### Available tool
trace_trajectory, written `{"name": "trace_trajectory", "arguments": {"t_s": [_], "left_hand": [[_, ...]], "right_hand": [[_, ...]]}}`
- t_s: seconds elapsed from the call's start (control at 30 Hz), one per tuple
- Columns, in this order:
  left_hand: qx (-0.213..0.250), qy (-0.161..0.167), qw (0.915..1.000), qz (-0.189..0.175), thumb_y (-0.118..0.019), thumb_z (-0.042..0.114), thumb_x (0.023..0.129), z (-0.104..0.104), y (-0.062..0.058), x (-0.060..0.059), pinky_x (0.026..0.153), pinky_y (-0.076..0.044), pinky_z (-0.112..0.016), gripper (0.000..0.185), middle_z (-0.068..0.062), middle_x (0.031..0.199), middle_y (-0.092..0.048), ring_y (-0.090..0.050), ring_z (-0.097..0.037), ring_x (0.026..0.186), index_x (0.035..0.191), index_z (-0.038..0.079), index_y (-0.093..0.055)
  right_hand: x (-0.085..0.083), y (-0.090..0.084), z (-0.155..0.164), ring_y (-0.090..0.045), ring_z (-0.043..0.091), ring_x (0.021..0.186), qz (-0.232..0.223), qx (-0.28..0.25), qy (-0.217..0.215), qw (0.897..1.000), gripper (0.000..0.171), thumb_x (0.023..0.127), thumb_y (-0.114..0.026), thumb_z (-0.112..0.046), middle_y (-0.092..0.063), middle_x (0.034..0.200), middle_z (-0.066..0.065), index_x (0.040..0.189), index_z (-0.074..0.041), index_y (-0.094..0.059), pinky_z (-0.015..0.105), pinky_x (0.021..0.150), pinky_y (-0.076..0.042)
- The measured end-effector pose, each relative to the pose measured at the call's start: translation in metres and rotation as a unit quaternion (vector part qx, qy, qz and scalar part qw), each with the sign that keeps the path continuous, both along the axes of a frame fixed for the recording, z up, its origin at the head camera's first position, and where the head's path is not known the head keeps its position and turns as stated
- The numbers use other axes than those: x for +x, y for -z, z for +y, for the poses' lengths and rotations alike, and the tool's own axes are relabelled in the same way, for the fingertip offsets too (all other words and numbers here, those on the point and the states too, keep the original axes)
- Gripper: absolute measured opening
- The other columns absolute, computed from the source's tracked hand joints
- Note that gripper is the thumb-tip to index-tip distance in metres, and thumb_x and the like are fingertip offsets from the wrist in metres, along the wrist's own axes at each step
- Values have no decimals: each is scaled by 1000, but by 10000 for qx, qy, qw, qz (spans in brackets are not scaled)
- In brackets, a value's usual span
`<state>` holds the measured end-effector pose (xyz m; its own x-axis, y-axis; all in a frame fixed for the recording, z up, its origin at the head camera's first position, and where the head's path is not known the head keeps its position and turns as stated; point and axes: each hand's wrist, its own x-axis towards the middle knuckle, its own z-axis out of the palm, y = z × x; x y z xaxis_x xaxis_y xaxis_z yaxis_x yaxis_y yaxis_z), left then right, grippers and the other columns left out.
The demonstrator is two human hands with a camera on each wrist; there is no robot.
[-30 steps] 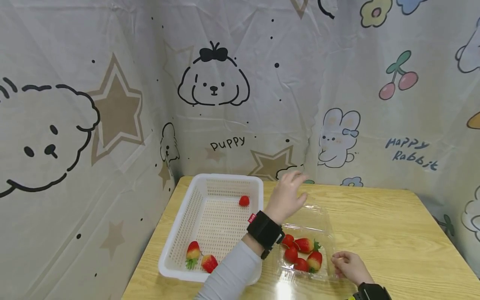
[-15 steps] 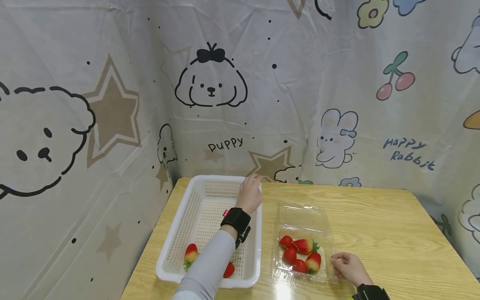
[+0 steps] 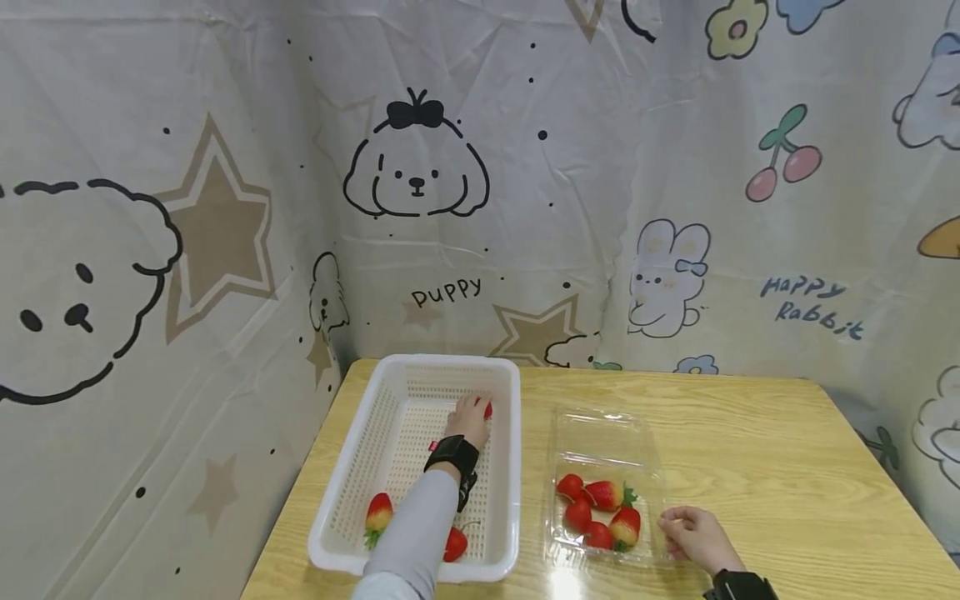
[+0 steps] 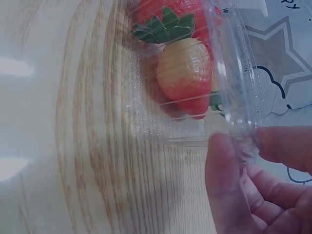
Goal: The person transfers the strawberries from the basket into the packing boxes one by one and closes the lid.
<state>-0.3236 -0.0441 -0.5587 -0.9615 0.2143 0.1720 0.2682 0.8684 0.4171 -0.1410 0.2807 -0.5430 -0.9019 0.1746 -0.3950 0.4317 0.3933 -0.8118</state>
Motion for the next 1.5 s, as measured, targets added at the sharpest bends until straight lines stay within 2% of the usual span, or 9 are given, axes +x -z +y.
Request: {"name": "trace_trajectory", "arguments": {"t_s": [0.13, 0.23, 0.4, 0.57, 1.03, 1.17, 1.23, 1.5], "left_hand": [[135, -97, 9998, 64, -59, -7, 73, -5, 7, 1, 77, -44, -51, 55, -15, 124, -48, -47, -38, 106, 125, 9, -53], [247, -134, 9995, 122, -60, -6, 73, -6, 8, 1, 74, -45, -49, 50, -18, 119, -47, -49, -38, 100, 122, 7, -54], [563, -158, 9983, -56, -61, -6, 76, -7, 8, 1, 72, -47, -46, 40, -18, 108, -46, -51, -37, 92, 115, 3, -56], [577, -143, 9982, -20, -64, -4, 77, -8, 10, 3, 63, -47, -42, 31, -13, 97, -44, -51, -33, 83, 106, 4, -59], [569, -170, 9982, -118, -68, -2, 75, -13, 11, 3, 68, -48, -42, 30, -14, 99, -48, -53, -34, 86, 104, 4, -61], [662, -146, 9974, -261, -69, -1, 75, -16, 1, 3, 74, -47, -43, 33, -18, 105, -51, -53, -35, 91, 108, 2, -61], [748, -160, 9969, -169, -69, -1, 74, -17, -7, 2, 77, -47, -43, 35, -20, 105, -52, -54, -36, 92, 108, 1, -61], [1344, -359, 9877, 711, -69, -2, 73, -13, -50, -5, 79, -48, -43, 34, -19, 100, -52, -56, -37, 91, 106, 0, -62]], "right_hand": [[-2, 0, 0, -55, 16, 61, 16, 34, -5, 10000, 24, 91, -51, -6, -59, 72, 9, 103, 14, -52, 32, 57, -51], [-3, -1, 0, -55, 16, 61, 42, 54, -22, 10000, 24, 90, -51, -5, -59, 72, 9, 103, 15, -52, 32, 56, -51], [-4, -2, 1, -55, 16, 61, 24, 110, -63, 9999, 25, 90, -52, -6, -59, 72, 8, 104, 15, -51, 32, 57, -51], [-2, 1, 0, -55, 16, 61, 31, 102, -41, 9999, 25, 90, -52, -6, -59, 72, 8, 103, 15, -51, 31, 57, -51], [-1, 1, -1, -56, 16, 61, 14, 63, -26, 10000, 24, 90, -52, -5, -60, 74, 9, 102, 15, -52, 32, 57, -52], [-1, 0, 0, -56, 17, 61, 16, 60, -71, 10000, 24, 90, -52, -6, -59, 74, 10, 102, 15, -52, 32, 57, -52], [-1, 0, 0, -56, 17, 61, 20, 64, -70, 10000, 24, 90, -52, -6, -59, 74, 10, 102, 14, -52, 33, 57, -51], [0, -2, -1, -56, 17, 61, 36, 43, -49, 10000, 23, 90, -51, -6, -59, 72, 10, 101, 14, -52, 32, 57, -51]]}}
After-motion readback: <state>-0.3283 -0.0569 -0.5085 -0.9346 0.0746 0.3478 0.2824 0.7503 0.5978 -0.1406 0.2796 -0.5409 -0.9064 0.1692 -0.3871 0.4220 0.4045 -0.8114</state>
